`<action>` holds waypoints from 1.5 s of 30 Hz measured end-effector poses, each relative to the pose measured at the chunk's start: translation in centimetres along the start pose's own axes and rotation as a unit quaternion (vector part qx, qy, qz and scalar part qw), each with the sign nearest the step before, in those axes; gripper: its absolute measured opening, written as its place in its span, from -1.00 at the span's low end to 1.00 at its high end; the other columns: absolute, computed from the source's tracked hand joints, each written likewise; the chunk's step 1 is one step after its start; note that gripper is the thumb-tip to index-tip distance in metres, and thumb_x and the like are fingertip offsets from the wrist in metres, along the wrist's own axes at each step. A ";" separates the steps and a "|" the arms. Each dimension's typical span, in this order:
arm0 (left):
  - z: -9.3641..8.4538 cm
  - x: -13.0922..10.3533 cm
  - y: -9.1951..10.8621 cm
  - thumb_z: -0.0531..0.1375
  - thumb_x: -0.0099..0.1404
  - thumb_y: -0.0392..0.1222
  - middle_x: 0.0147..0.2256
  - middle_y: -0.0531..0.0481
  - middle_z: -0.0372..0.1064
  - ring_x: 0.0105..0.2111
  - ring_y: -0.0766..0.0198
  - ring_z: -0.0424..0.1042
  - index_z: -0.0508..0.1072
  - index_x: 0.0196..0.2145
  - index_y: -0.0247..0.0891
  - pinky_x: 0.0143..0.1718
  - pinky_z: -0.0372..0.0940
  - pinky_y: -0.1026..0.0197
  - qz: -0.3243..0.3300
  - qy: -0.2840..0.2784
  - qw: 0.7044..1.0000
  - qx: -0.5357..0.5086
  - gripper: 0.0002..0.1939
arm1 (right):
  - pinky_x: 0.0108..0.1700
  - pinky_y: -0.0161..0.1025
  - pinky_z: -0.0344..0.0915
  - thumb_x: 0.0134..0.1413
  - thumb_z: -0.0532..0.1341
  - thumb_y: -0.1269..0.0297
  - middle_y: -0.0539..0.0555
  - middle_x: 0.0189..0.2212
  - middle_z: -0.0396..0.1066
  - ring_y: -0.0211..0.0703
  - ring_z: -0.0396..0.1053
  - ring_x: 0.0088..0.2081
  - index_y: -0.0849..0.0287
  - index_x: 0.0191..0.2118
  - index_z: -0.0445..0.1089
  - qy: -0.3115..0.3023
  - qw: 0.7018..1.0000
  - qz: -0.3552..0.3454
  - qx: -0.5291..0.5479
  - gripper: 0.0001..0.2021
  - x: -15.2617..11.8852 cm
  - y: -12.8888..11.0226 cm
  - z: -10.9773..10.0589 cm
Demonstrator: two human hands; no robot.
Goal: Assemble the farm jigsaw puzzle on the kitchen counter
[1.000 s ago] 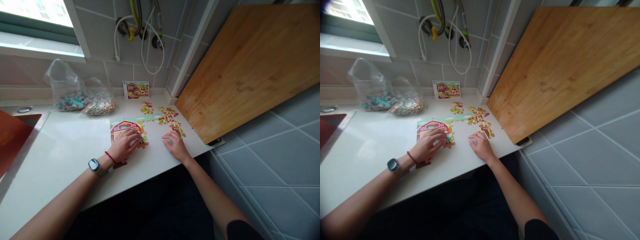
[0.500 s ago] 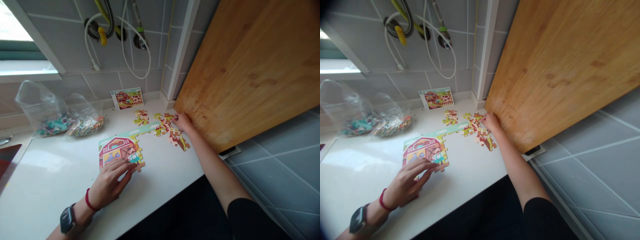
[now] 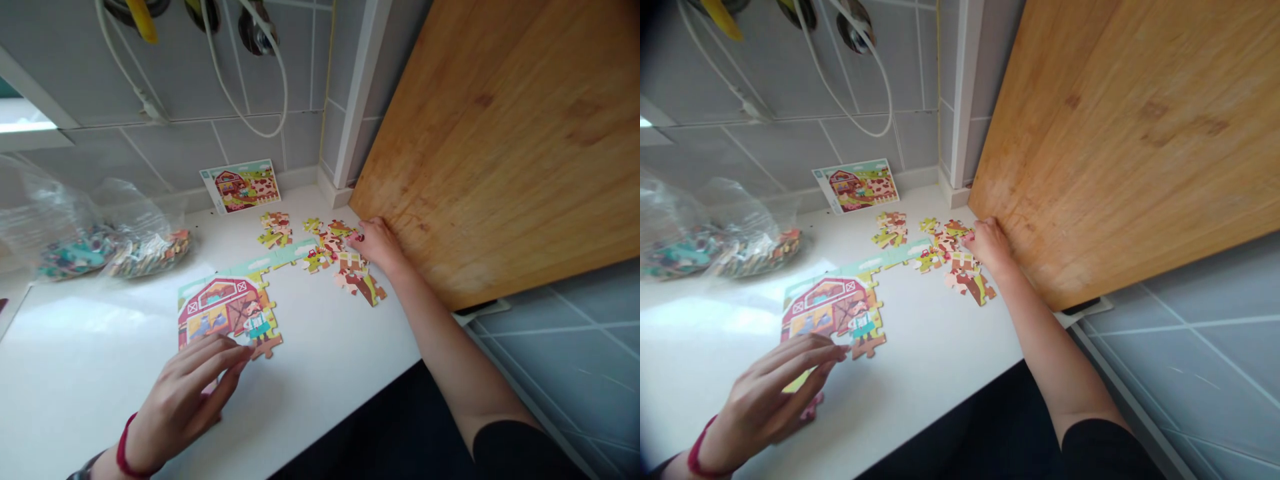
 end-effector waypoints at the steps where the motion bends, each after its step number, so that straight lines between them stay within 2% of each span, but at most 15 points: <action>1: 0.0 0.0 0.0 0.14 0.40 -0.37 -0.26 -0.03 0.60 -0.31 0.09 0.61 0.50 0.13 0.13 -0.33 0.55 0.03 0.000 0.000 1.000 -0.002 -0.53 | 0.04 -0.17 0.37 0.16 0.43 0.18 0.34 0.02 0.50 0.13 0.51 0.02 0.28 0.01 0.59 -0.009 1.000 0.004 0.002 -0.64 0.0 0.0 0.0; 6: 0.3 0.0 -0.1 0.16 0.41 -0.42 -0.24 -0.06 0.59 -0.27 0.16 0.60 0.54 0.04 -0.06 -0.24 0.51 0.13 0.014 -0.008 1.000 -0.006 -0.64 | -0.05 -0.26 0.37 0.22 0.35 0.30 0.20 -0.11 0.59 -0.01 0.54 -0.07 0.18 -0.07 0.60 -0.049 0.998 0.011 0.030 -0.81 -0.5 -0.2 0.1; 10: -0.1 0.0 -0.4 0.16 0.43 -0.46 -0.22 -0.09 0.56 -0.24 0.22 0.57 0.53 0.00 -0.20 -0.19 0.46 0.20 0.028 -0.005 1.000 -0.004 -0.71 | 0.03 -0.25 0.37 0.20 0.37 0.24 0.28 0.05 0.51 0.03 0.52 0.01 0.20 -0.02 0.59 -0.012 1.000 -0.001 0.015 -0.74 -0.7 0.1 0.1; 15: -2.6 -0.1 -1.7 0.21 0.44 -0.43 -0.23 -0.04 0.56 -0.24 0.26 0.56 0.52 0.00 -0.21 -0.19 0.44 0.25 -0.001 0.038 0.998 0.044 -0.76 | 0.06 -0.25 0.34 0.20 0.39 0.23 0.26 -0.04 0.54 0.04 0.50 0.00 0.23 -0.03 0.61 -0.002 1.000 -0.015 0.024 -0.73 -0.1 0.7 0.8; 18: -3.8 -0.4 -2.6 0.22 0.47 -0.37 -0.22 -0.02 0.57 -0.25 0.29 0.57 0.53 -0.02 -0.20 -0.20 0.43 0.28 -0.036 0.074 0.994 0.070 -0.81 | 0.08 -0.22 0.34 0.17 0.40 0.28 0.28 -0.04 0.53 0.06 0.50 0.01 0.25 0.07 0.59 -0.001 0.999 -0.014 0.037 -0.64 0.1 0.5 1.1; 23: -3.3 -0.2 -2.5 0.22 0.47 -0.35 -0.26 -0.01 0.58 -0.29 0.29 0.58 0.54 -0.04 -0.21 -0.24 0.43 0.29 -0.018 0.068 0.995 0.070 -0.83 | 0.09 -0.18 0.36 0.10 0.38 0.41 0.29 0.02 0.50 0.05 0.50 -0.03 0.27 0.21 0.51 0.068 0.994 -0.020 0.085 -0.49 -0.2 -0.2 0.7; 26: -3.0 0.1 -1.9 0.21 0.46 -0.36 -0.25 -0.03 0.59 -0.29 0.27 0.58 0.54 -0.05 -0.23 -0.25 0.43 0.28 -0.001 0.064 0.996 0.065 -0.84 | 0.01 -0.16 0.39 0.21 0.29 0.36 0.23 -0.16 0.54 0.01 0.50 -0.14 0.27 -0.05 0.62 0.112 0.985 -0.025 0.126 -0.76 -0.3 -0.1 0.3; 28: -2.9 0.3 -1.8 0.21 0.47 -0.37 -0.26 -0.04 0.58 -0.29 0.27 0.58 0.54 -0.05 -0.23 -0.25 0.43 0.27 0.001 0.066 0.996 0.062 -0.83 | -0.08 -0.15 0.41 0.26 0.26 0.29 0.19 -0.29 0.55 -0.02 0.49 -0.22 0.27 -0.26 0.60 0.115 0.977 -0.021 0.180 -0.81 -0.4 0.0 0.2; 30: -3.0 0.4 -1.8 0.20 0.47 -0.36 -0.27 -0.04 0.58 -0.30 0.27 0.58 0.54 -0.05 -0.24 -0.25 0.43 0.27 -0.002 0.067 0.996 0.057 -0.84 | -0.15 -0.16 0.43 0.23 0.27 0.26 0.13 -0.35 0.55 -0.06 0.48 -0.29 0.26 -0.25 0.57 0.104 0.957 -0.022 0.272 -0.83 -0.9 -0.6 0.3; 31: -3.0 0.5 -1.9 0.20 0.48 -0.35 -0.27 -0.04 0.58 -0.30 0.27 0.58 0.54 -0.05 -0.23 -0.25 0.43 0.26 -0.006 0.063 0.996 0.057 -0.84 | -0.17 -0.18 0.44 0.20 0.29 0.27 0.11 -0.33 0.56 -0.08 0.49 -0.30 0.25 -0.15 0.56 0.091 0.941 -0.035 0.325 -0.82 -1.4 -1.4 0.4; 34: -2.7 0.6 -2.1 0.21 0.50 -0.29 -0.23 -0.06 0.60 -0.26 0.25 0.59 0.56 -0.07 -0.22 -0.22 0.44 0.24 -0.019 0.028 0.997 0.066 -0.87 | -0.16 -0.20 0.47 0.14 0.33 0.30 0.06 -0.22 0.60 -0.12 0.55 -0.27 0.14 0.17 0.47 0.012 0.887 -0.127 0.444 -0.55 -4.9 -5.6 1.0; 37: -2.2 0.6 -2.1 0.21 0.52 -0.18 -0.20 -0.07 0.61 -0.23 0.21 0.59 0.57 -0.09 -0.22 -0.17 0.46 0.19 -0.021 -0.025 0.996 0.080 -0.87 | -0.18 -0.20 0.49 0.23 0.31 0.23 0.03 -0.36 0.62 -0.11 0.59 -0.31 0.12 0.02 0.58 -0.138 0.854 -0.190 0.464 -0.72 -10.6 -10.6 2.2; 40: -1.6 0.6 -2.1 0.23 0.52 -0.10 -0.12 -0.12 0.59 -0.12 0.12 0.59 0.57 -0.01 -0.21 -0.09 0.48 0.10 -0.017 -0.077 0.993 0.082 -0.80 | -0.21 -0.22 0.49 0.26 0.33 0.20 0.03 -0.36 0.64 -0.11 0.60 -0.32 0.12 -0.07 0.60 -0.215 0.826 -0.206 0.478 -0.80 -16.0 -14.1 3.2; 42: -1.6 0.5 -2.1 0.21 0.53 -0.12 -0.08 -0.13 0.58 -0.08 0.10 0.58 0.56 0.01 -0.21 -0.05 0.48 0.07 -0.022 -0.089 0.992 0.086 -0.80 | -0.09 -0.18 0.49 0.30 0.32 0.21 0.07 -0.26 0.66 -0.10 0.60 -0.23 0.13 -0.07 0.60 -0.223 0.824 -0.255 0.454 -0.81 -18.6 -15.6 3.6; 45: -2.2 0.3 -2.4 0.19 0.54 -0.17 -0.06 -0.14 0.57 -0.06 0.09 0.57 0.55 0.02 -0.19 -0.02 0.49 0.04 -0.045 -0.088 0.990 0.100 -0.80 | 0.12 -0.04 0.43 0.28 0.35 0.21 0.16 -0.09 0.62 0.03 0.50 -0.01 0.17 0.07 0.56 -0.177 0.827 -0.388 0.365 -0.71 -21.0 -17.2 4.0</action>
Point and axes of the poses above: each hand's wrist, its own x-axis towards the middle knuckle, its own z-axis out of the palm, y = z × x, the point moved 4 cm from there along x, towards the middle knuckle
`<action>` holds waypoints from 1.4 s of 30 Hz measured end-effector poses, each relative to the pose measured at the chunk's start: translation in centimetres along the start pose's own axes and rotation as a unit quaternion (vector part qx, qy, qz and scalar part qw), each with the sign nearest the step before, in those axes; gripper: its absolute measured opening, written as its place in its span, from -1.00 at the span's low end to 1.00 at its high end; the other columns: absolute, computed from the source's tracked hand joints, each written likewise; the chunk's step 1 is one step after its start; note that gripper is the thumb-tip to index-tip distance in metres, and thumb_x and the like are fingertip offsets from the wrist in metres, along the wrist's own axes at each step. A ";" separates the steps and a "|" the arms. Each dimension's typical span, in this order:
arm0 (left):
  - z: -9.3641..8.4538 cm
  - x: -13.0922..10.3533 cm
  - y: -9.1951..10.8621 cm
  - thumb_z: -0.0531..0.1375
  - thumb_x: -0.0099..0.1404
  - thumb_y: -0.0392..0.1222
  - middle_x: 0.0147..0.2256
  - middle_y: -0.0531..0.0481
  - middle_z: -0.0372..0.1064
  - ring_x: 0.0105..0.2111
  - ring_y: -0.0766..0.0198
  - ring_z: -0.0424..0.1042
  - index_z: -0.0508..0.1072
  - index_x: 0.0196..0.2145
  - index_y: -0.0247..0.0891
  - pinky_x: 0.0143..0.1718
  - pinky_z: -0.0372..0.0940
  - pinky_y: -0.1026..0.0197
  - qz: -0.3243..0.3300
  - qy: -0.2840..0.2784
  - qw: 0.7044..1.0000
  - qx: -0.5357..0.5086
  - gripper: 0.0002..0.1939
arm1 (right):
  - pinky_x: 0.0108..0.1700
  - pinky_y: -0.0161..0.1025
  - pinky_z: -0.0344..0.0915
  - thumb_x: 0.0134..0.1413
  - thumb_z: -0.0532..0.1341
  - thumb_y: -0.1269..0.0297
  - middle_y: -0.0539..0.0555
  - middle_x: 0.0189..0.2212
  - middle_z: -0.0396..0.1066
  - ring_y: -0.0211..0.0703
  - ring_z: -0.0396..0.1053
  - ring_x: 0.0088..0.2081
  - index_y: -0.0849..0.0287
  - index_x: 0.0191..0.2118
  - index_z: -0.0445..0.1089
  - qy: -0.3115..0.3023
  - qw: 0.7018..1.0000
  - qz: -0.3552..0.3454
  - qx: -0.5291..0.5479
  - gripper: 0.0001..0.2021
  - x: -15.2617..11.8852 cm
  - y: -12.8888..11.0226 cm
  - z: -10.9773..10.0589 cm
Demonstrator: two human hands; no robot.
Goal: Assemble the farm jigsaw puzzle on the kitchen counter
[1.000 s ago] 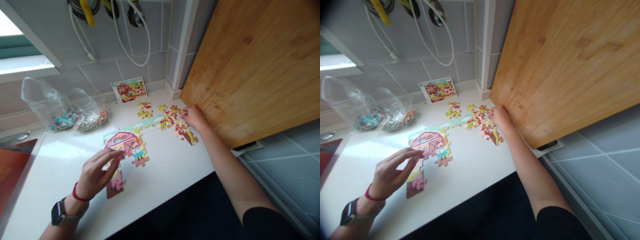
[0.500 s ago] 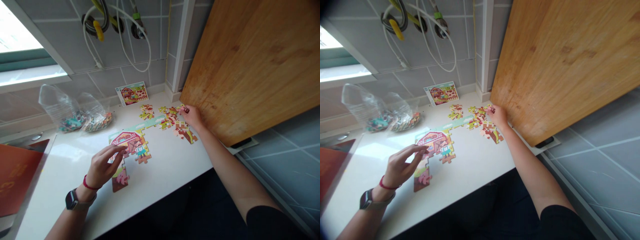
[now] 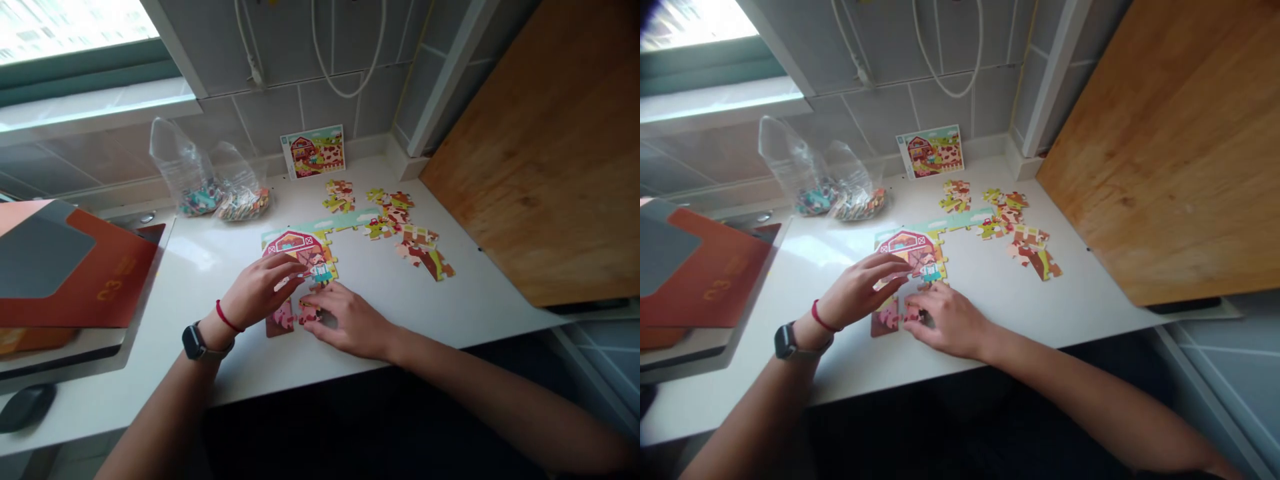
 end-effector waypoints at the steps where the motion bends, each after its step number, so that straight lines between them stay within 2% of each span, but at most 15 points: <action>1: -0.2 -0.1 -0.2 0.19 0.53 -0.17 -0.04 -0.14 0.57 -0.06 0.08 0.57 0.54 0.04 -0.19 -0.02 0.49 0.03 -0.006 -0.007 1.000 0.003 -0.80 | 0.17 0.01 0.41 0.29 0.35 0.21 0.18 -0.05 0.60 0.06 0.46 0.03 0.18 0.13 0.52 -0.014 0.999 -0.033 -0.038 -0.66 0.0 -0.3 0.5; 4: -0.8 -0.5 -0.5 0.23 0.50 -0.14 0.01 -0.15 0.55 0.00 0.04 0.55 0.52 0.08 -0.18 0.04 0.48 -0.03 -0.012 -0.028 1.000 0.003 -0.75 | 0.17 0.11 0.39 0.33 0.31 0.19 0.25 0.09 0.53 0.13 0.39 0.09 0.19 0.19 0.47 -0.034 0.986 -0.078 -0.141 -0.62 0.0 -0.4 1.4; 7: -0.9 -1.0 -0.9 0.33 0.42 -0.02 0.18 -0.23 0.43 0.21 -0.11 0.41 0.47 0.17 -0.17 0.20 0.39 -0.18 -0.016 -0.052 0.998 0.009 -0.57 | 0.09 0.12 0.41 0.35 0.30 0.16 0.27 0.15 0.47 0.18 0.35 0.10 0.20 0.09 0.53 -0.045 0.974 -0.085 -0.207 -0.70 0.0 -0.2 1.7; 10: -0.1 -1.7 -1.7 0.41 0.30 0.13 0.39 -0.31 0.17 0.43 -0.32 0.07 0.38 0.30 -0.16 0.35 0.19 -0.36 -0.039 -0.097 0.994 0.028 -0.29 | 0.10 0.10 0.41 0.34 0.31 0.19 0.24 0.13 0.49 0.18 0.33 0.12 0.20 0.07 0.53 -0.048 0.972 -0.097 -0.209 -0.72 -0.1 -0.1 1.7; 12: 0.7 -2.2 -2.6 0.42 0.26 0.18 0.47 -0.31 0.00 0.49 -0.40 -0.11 0.31 0.37 -0.13 0.40 0.06 -0.44 -0.068 -0.126 0.989 0.037 -0.16 | 0.12 0.10 0.40 0.33 0.32 0.20 0.23 0.12 0.49 0.17 0.33 0.13 0.19 0.09 0.52 -0.044 0.973 -0.105 -0.201 -0.70 -0.2 0.0 1.6; 17: 1.7 -3.1 -4.3 0.40 0.25 0.28 0.54 -0.27 -0.20 0.50 -0.53 -0.31 0.19 0.46 -0.01 0.38 -0.06 -0.58 -0.156 -0.186 0.969 0.046 -0.05 | 0.13 0.10 0.38 0.30 0.33 0.21 0.21 0.12 0.50 0.17 0.33 0.14 0.17 0.09 0.51 -0.037 0.972 -0.120 -0.198 -0.70 -0.6 -0.1 1.3; 21: 1.6 -3.1 -4.2 0.31 0.35 0.28 0.55 -0.25 -0.29 0.51 -0.50 -0.35 0.12 0.49 0.03 0.37 -0.08 -0.59 -0.179 -0.203 0.962 0.050 -0.11 | 0.08 0.09 0.37 0.32 0.30 0.22 0.23 0.17 0.46 0.19 0.32 0.16 0.15 0.10 0.51 -0.032 0.966 -0.123 -0.225 -0.71 -0.9 -0.2 1.3; 26: 1.7 -3.2 -4.2 0.36 0.29 0.31 0.56 -0.32 -0.44 0.50 -0.54 -0.45 0.15 0.47 -0.04 0.37 -0.11 -0.61 -0.204 -0.204 0.955 0.060 -0.06 | 0.12 0.12 0.34 0.38 0.23 0.26 0.23 0.17 0.44 0.21 0.27 0.24 0.10 0.07 0.54 -0.003 0.963 -0.125 -0.240 -0.76 -1.1 -0.1 1.4; 30: 1.9 -3.2 -4.4 0.38 0.27 0.30 0.56 -0.30 -0.37 0.50 -0.53 -0.37 0.15 0.47 -0.01 0.36 -0.06 -0.60 -0.193 -0.184 0.962 0.054 -0.05 | 0.16 0.12 0.33 0.36 0.25 0.27 0.21 0.16 0.45 0.18 0.28 0.25 0.06 0.00 0.57 0.009 0.962 -0.134 -0.236 -0.81 -1.1 0.0 1.3; 35: 2.0 -3.1 -4.1 0.40 0.29 0.20 0.55 -0.28 -0.30 0.50 -0.52 -0.36 0.20 0.44 -0.01 0.36 -0.06 -0.61 -0.168 -0.184 0.967 0.057 -0.13 | 0.16 0.12 0.34 0.33 0.26 0.30 0.22 0.18 0.43 0.20 0.28 0.26 0.08 -0.11 0.59 -0.013 0.957 -0.166 -0.239 -0.86 -1.1 -0.5 1.2; 38: 2.2 -3.1 -3.7 0.38 0.33 0.12 0.55 -0.27 -0.26 0.51 -0.48 -0.32 0.25 0.41 0.00 0.36 -0.03 -0.58 -0.145 -0.174 0.972 0.063 -0.22 | 0.19 0.16 0.33 0.31 0.28 0.28 0.25 0.22 0.40 0.23 0.26 0.28 0.08 -0.09 0.60 -0.020 0.957 -0.163 -0.238 -0.85 -1.2 -0.6 1.2; 42: 2.5 -3.4 -3.5 0.37 0.35 0.09 0.54 -0.23 -0.21 0.51 -0.46 -0.29 0.25 0.40 0.06 0.36 0.01 -0.56 -0.146 -0.171 0.972 0.067 -0.26 | 0.25 0.20 0.29 0.29 0.31 0.29 0.25 0.31 0.34 0.24 0.20 0.35 0.06 -0.01 0.59 -0.023 0.958 -0.158 -0.239 -0.80 -1.3 -0.5 1.4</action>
Point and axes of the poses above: each hand's wrist, its own x-axis towards the middle knuckle, its own z-axis out of the palm, y = z × x, the point moved 4 cm from there along x, towards the middle knuckle
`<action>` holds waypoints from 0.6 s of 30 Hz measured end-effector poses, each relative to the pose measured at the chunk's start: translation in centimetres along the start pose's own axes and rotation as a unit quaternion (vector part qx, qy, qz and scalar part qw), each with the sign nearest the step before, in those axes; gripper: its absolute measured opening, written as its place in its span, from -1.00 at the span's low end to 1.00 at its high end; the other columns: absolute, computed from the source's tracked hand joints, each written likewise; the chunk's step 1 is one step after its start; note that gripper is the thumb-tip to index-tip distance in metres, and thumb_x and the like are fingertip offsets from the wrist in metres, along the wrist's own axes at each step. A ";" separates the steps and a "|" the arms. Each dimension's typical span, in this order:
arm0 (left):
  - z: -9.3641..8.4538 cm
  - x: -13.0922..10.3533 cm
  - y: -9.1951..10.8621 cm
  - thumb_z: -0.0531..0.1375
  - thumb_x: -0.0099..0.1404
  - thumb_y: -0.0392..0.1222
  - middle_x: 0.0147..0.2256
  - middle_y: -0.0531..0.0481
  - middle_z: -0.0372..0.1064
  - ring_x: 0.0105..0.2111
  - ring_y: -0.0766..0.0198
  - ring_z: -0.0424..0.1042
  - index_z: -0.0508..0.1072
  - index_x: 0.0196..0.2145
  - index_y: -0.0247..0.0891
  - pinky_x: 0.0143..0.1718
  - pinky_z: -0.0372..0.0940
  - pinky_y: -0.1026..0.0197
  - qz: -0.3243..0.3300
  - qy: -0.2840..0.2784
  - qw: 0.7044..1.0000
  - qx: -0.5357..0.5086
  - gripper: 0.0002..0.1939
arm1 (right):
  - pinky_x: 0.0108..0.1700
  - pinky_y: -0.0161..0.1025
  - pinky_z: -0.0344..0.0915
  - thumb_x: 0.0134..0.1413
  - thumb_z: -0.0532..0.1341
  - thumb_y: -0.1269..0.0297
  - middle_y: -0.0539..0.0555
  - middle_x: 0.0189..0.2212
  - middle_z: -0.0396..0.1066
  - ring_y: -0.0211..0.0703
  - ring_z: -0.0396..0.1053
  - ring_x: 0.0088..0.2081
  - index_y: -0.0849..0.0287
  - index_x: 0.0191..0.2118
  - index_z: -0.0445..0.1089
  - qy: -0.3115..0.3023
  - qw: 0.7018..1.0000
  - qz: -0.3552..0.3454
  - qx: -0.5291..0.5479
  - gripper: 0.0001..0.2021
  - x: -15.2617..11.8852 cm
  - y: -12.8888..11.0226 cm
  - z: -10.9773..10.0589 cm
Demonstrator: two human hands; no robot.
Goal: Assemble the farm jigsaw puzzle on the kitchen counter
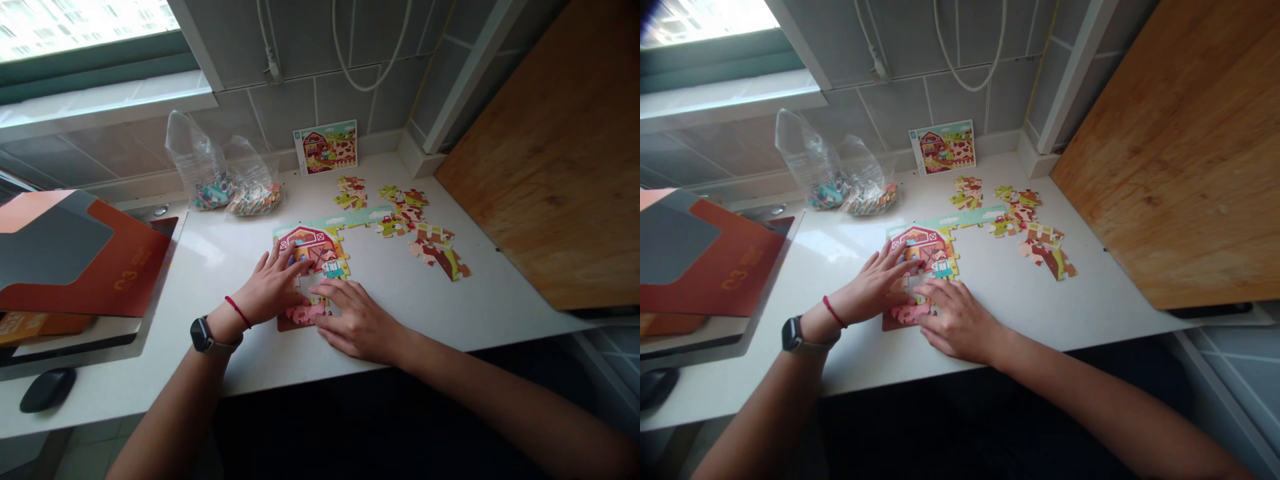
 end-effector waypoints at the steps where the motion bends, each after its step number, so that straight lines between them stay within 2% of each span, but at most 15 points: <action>1: 0.0 0.0 0.0 0.38 0.34 0.09 0.54 -0.22 -0.20 0.51 -0.47 -0.28 0.25 0.40 0.07 0.35 0.01 -0.57 -0.003 0.001 1.000 0.000 -0.25 | 0.26 0.21 0.28 0.29 0.31 0.28 0.25 0.32 0.33 0.25 0.19 0.36 0.06 0.00 0.59 -0.001 1.000 -0.003 -0.004 -0.80 0.0 0.0 0.0; 3: -0.2 0.1 0.1 0.41 0.30 0.13 0.53 -0.22 -0.17 0.50 -0.50 -0.26 0.29 0.38 0.05 0.35 0.03 -0.57 -0.009 0.009 1.000 -0.001 -0.23 | 0.25 0.21 0.29 0.30 0.29 0.30 0.25 0.31 0.34 0.25 0.19 0.36 0.07 -0.02 0.58 0.003 1.000 -0.010 -0.012 -0.81 0.0 -0.1 0.0; 5: -1.0 0.6 0.2 0.37 0.34 0.17 0.52 -0.22 -0.11 0.49 -0.48 -0.16 0.35 0.34 0.00 0.35 0.06 -0.53 -0.006 0.042 0.999 -0.017 -0.31 | 0.23 0.17 0.32 0.31 0.27 0.33 0.24 0.25 0.40 0.21 0.25 0.32 0.08 -0.06 0.58 0.026 0.999 -0.020 0.002 -0.83 0.1 -0.1 -0.3; 7: -2.3 1.1 0.2 0.20 0.50 0.14 0.45 -0.23 0.09 0.43 -0.29 0.11 0.40 0.29 -0.08 0.35 0.18 -0.37 0.006 0.120 0.991 -0.065 -0.49 | 0.17 0.08 0.38 0.30 0.26 0.36 0.21 0.10 0.50 0.12 0.37 0.19 0.09 -0.12 0.57 0.070 0.996 -0.015 0.049 -0.86 0.2 -0.1 -1.0; 9: -3.8 1.4 -0.2 0.02 0.61 0.05 0.25 -0.24 0.39 0.25 -0.03 0.41 0.48 0.18 -0.19 0.27 0.33 -0.14 0.012 0.226 0.966 -0.122 -0.58 | 0.03 -0.03 0.45 0.30 0.24 0.38 0.15 -0.14 0.55 0.01 0.47 -0.04 0.07 -0.17 0.56 0.116 0.986 0.013 0.118 -0.87 0.3 0.3 -1.6; 11: -4.8 1.4 -0.8 -0.04 0.63 0.01 0.00 -0.19 0.56 0.02 0.11 0.55 0.55 0.02 -0.26 0.10 0.43 0.01 0.006 0.307 0.938 -0.160 -0.57 | -0.14 -0.12 0.47 0.31 0.22 0.38 0.06 -0.36 0.51 -0.08 0.46 -0.26 0.05 -0.19 0.54 0.149 0.970 0.051 0.184 -0.86 0.3 0.8 -2.1; 12: -4.9 1.4 -1.1 -0.03 0.63 0.02 -0.09 -0.16 0.59 -0.06 0.13 0.57 0.57 -0.04 -0.26 0.03 0.44 0.05 0.003 0.330 0.928 -0.171 -0.56 | -0.20 -0.15 0.46 0.32 0.21 0.37 0.03 -0.42 0.48 -0.11 0.44 -0.34 0.05 -0.20 0.54 0.160 0.963 0.066 0.208 -0.85 0.2 1.0 -2.3; 15: -4.7 1.5 -1.4 -0.04 0.63 0.05 -0.18 -0.13 0.62 -0.15 0.15 0.59 0.59 -0.14 -0.25 -0.08 0.44 0.09 0.011 0.347 0.917 -0.198 -0.52 | -0.32 -0.18 0.43 0.33 0.20 0.32 0.01 -0.46 0.50 -0.16 0.40 -0.46 0.04 -0.21 0.54 0.182 0.948 0.113 0.234 -0.85 0.2 1.7 -2.7; 18: -4.1 1.8 -1.3 -0.05 0.62 0.09 -0.23 -0.12 0.63 -0.21 0.16 0.60 0.60 -0.21 -0.24 -0.13 0.43 0.12 0.027 0.341 0.914 -0.217 -0.48 | -0.36 -0.18 0.43 0.33 0.21 0.23 0.03 -0.40 0.57 -0.14 0.43 -0.45 0.03 -0.23 0.56 0.193 0.939 0.181 0.221 -0.84 0.1 2.6 -3.0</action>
Point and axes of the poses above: each hand's wrist, its own x-axis towards the middle knuckle, its own z-axis out of the palm, y = z × x, the point moved 4 cm from there along x, towards the middle knuckle
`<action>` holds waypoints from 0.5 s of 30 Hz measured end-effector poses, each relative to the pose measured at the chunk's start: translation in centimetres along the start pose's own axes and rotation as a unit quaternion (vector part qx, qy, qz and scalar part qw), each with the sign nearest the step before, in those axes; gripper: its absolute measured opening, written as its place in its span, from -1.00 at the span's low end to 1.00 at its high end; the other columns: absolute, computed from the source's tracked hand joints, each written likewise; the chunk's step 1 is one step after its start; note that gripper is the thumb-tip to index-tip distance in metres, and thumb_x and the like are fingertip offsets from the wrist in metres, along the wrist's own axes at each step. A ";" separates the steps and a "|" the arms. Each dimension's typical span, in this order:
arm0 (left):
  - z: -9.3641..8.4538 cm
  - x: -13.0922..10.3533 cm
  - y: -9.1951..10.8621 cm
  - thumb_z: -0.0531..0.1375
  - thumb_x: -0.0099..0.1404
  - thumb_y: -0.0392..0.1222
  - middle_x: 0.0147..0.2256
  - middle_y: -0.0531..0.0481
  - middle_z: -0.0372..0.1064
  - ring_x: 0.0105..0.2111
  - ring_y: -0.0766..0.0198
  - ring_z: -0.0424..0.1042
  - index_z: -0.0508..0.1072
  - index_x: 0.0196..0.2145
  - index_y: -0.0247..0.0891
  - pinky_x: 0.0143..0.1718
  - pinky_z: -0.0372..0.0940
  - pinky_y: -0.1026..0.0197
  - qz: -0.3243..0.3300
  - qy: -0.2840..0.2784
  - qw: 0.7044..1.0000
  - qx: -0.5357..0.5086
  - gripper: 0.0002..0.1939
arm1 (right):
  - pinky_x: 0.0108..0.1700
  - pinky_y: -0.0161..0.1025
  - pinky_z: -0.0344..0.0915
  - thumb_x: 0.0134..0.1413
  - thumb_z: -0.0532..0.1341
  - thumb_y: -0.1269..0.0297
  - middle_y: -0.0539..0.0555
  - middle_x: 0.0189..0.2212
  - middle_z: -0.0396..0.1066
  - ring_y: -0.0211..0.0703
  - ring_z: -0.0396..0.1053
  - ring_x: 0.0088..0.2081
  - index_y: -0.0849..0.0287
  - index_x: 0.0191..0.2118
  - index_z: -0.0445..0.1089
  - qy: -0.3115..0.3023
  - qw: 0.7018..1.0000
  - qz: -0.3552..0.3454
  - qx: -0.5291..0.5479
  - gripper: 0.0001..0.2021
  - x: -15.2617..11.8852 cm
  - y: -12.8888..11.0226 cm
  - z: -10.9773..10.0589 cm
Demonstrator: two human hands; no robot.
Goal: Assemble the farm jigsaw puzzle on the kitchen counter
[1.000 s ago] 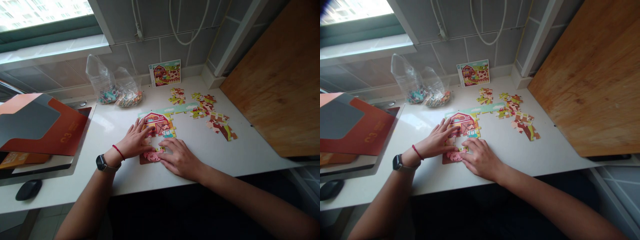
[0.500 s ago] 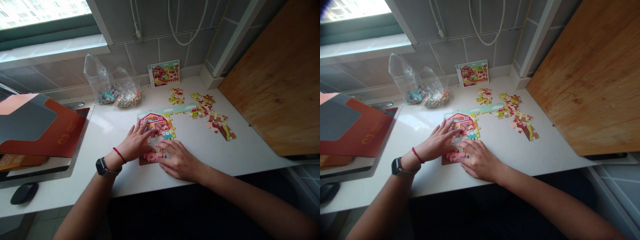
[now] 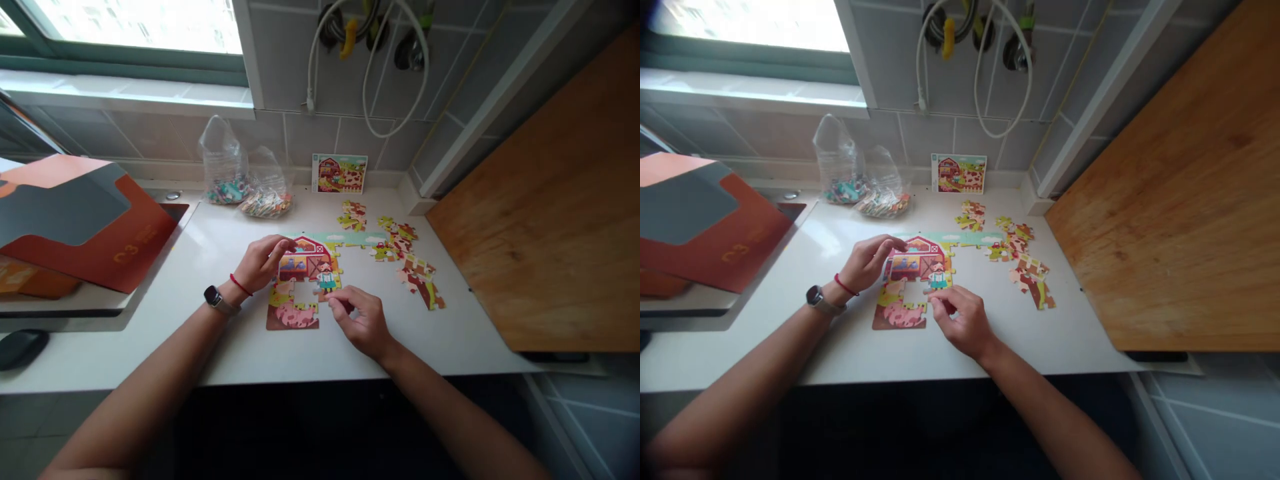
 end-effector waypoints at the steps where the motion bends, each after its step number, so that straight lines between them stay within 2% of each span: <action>1: 0.2 0.0 0.0 -0.04 0.61 0.11 -0.26 -0.11 0.63 -0.24 0.17 0.61 0.59 -0.23 -0.24 -0.16 0.43 0.14 0.000 -0.001 1.000 -0.008 -0.47 | -0.37 -0.18 0.43 0.33 0.22 0.20 0.03 -0.40 0.58 -0.14 0.44 -0.45 0.03 -0.24 0.57 0.013 1.000 0.022 -0.005 -0.83 0.2 0.3 -0.2; 5: 0.4 -0.1 0.4 -0.05 0.60 0.13 -0.42 -0.03 0.59 -0.43 0.26 0.56 0.58 -0.32 -0.24 -0.34 0.39 0.25 0.012 0.009 1.000 -0.019 -0.44 | -0.37 -0.18 0.43 0.31 0.23 0.10 0.03 -0.45 0.56 -0.13 0.44 -0.46 0.06 -0.27 0.59 0.068 0.995 0.074 -0.004 -0.77 0.8 1.2 -1.2; 9: 0.2 -0.4 1.5 -0.01 0.59 0.10 -0.66 0.07 0.38 -0.66 0.37 0.34 0.42 -0.61 -0.22 -0.54 0.21 0.30 0.035 0.028 0.999 -0.022 -0.35 | -0.32 -0.16 0.47 0.29 0.23 0.03 0.04 -0.45 0.55 -0.11 0.47 -0.44 0.08 -0.25 0.58 0.105 0.989 0.107 -0.008 -0.72 1.2 2.1 -2.0; 11: 0.1 -0.4 2.0 -0.01 0.59 0.06 -0.68 0.07 0.34 -0.68 0.39 0.31 0.39 -0.66 -0.22 -0.55 0.20 0.30 0.048 0.028 0.998 -0.032 -0.33 | -0.32 -0.17 0.46 0.27 0.24 0.01 0.05 -0.43 0.55 -0.11 0.47 -0.43 0.10 -0.24 0.58 0.112 0.986 0.124 -0.005 -0.71 1.3 2.7 -2.2; 15: 0.3 -0.5 2.1 -0.02 0.57 -0.03 -0.64 0.04 0.44 -0.63 0.36 0.41 0.49 -0.62 -0.21 -0.49 0.32 0.30 0.058 -0.016 0.997 -0.056 -0.37 | -0.33 -0.20 0.43 0.26 0.24 0.00 0.05 -0.43 0.54 -0.13 0.46 -0.43 0.13 -0.20 0.58 0.113 0.983 0.144 0.005 -0.69 1.4 3.6 -2.2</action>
Point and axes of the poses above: each hand's wrist, its own x-axis towards the middle knuckle, its own z-axis out of the palm, y = z × x, the point moved 4 cm from there along x, towards the middle knuckle
